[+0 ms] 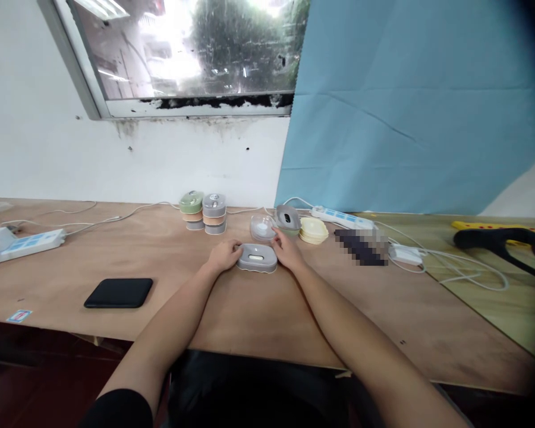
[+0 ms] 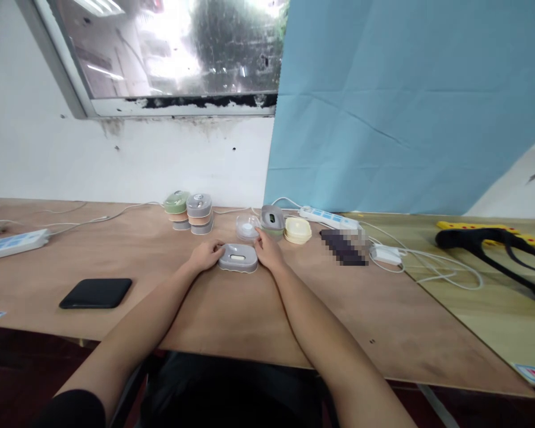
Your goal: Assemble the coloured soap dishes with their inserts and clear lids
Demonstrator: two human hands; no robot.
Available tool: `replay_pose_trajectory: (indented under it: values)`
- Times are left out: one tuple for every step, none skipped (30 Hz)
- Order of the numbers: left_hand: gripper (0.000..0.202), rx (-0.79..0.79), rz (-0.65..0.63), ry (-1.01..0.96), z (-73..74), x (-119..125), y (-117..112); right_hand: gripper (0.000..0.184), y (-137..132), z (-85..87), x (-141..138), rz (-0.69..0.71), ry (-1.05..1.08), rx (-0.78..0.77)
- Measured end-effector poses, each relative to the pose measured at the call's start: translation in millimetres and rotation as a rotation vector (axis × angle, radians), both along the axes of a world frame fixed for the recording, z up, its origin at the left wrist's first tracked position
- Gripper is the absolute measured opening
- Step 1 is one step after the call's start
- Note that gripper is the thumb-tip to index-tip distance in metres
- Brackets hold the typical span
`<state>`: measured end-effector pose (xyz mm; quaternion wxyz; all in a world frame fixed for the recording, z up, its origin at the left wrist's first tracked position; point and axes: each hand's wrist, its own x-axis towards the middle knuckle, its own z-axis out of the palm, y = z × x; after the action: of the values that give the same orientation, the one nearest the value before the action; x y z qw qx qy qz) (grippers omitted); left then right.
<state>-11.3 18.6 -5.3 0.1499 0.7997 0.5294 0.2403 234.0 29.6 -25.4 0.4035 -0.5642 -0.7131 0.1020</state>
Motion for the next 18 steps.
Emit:
replay_pose_trajectory:
  values:
    - [0.033,-0.001,0.019,-0.002,-1.0,-0.1,1.0,0.045,1.1,-1.2,0.5,0.008,-0.009,-0.003]
    - [0.034,-0.001,0.038,-0.007,-1.9,-0.4,2.2,0.043,2.1,-2.3,0.9,0.01,-0.014,-0.002]
    - [0.034,-0.001,0.055,-0.014,-2.9,-1.0,3.5,0.04,2.9,-3.2,1.1,0.009,-0.016,0.0]
    - [0.035,0.001,0.07,-0.024,-3.8,-1.8,4.8,0.037,3.4,-3.8,1.2,0.006,-0.016,0.002]
    - [0.035,0.007,0.08,-0.036,-4.7,-2.7,6.2,0.035,3.6,-4.1,1.2,-0.002,-0.011,0.004]
    - [0.035,0.013,0.089,-0.051,-5.5,-3.8,7.4,0.032,3.5,-4.0,1.1,-0.018,-0.003,0.005]
    - [0.035,0.018,0.097,-0.067,-6.3,-4.8,8.4,0.03,3.1,-3.6,0.8,-0.039,0.009,0.006]
    - [0.036,0.019,0.103,-0.081,-7.0,-5.7,9.3,0.029,2.5,-2.9,0.5,-0.062,0.021,0.01]
    - [0.037,0.02,0.109,-0.09,-7.7,-6.5,10.0,0.029,1.6,-2.0,0.0,-0.082,0.03,0.015]
    - [0.037,0.02,0.113,-0.099,-8.3,-7.1,10.6,0.03,0.5,-1.0,-0.6,-0.094,0.036,0.022]
    - [0.037,0.021,0.119,-0.105,-8.9,-7.5,11.1,0.03,-0.6,0.0,-1.2,-0.097,0.038,0.028]
    - [0.037,0.024,0.125,-0.111,-9.4,-7.8,11.5,0.03,-1.6,1.1,-2.0,-0.095,0.037,0.034]
    - [0.037,0.029,0.131,-0.116,-9.9,-8.0,12.0,0.031,-2.7,2.0,-2.9,-0.091,0.033,0.035]
    - [0.037,0.033,0.136,-0.122,-10.3,-8.2,12.5,0.03,-3.5,2.8,-3.7,-0.088,0.029,0.035]
    - [0.037,0.038,0.139,-0.128,-10.7,-8.4,13.0,0.03,-4.3,3.6,-4.6,-0.088,0.026,0.035]
    - [0.036,0.042,0.141,-0.132,-11.0,-8.7,13.5,0.03,-5.0,4.2,-5.3,-0.089,0.025,0.035]
    - [0.036,0.044,0.14,-0.134,-11.3,-9.0,13.9,0.03,-5.5,4.7,-6.0,-0.089,0.024,0.035]
    - [0.035,0.045,0.14,-0.136,-11.5,-9.3,14.3,0.03,-6.0,5.1,-6.5,-0.09,0.024,0.036]
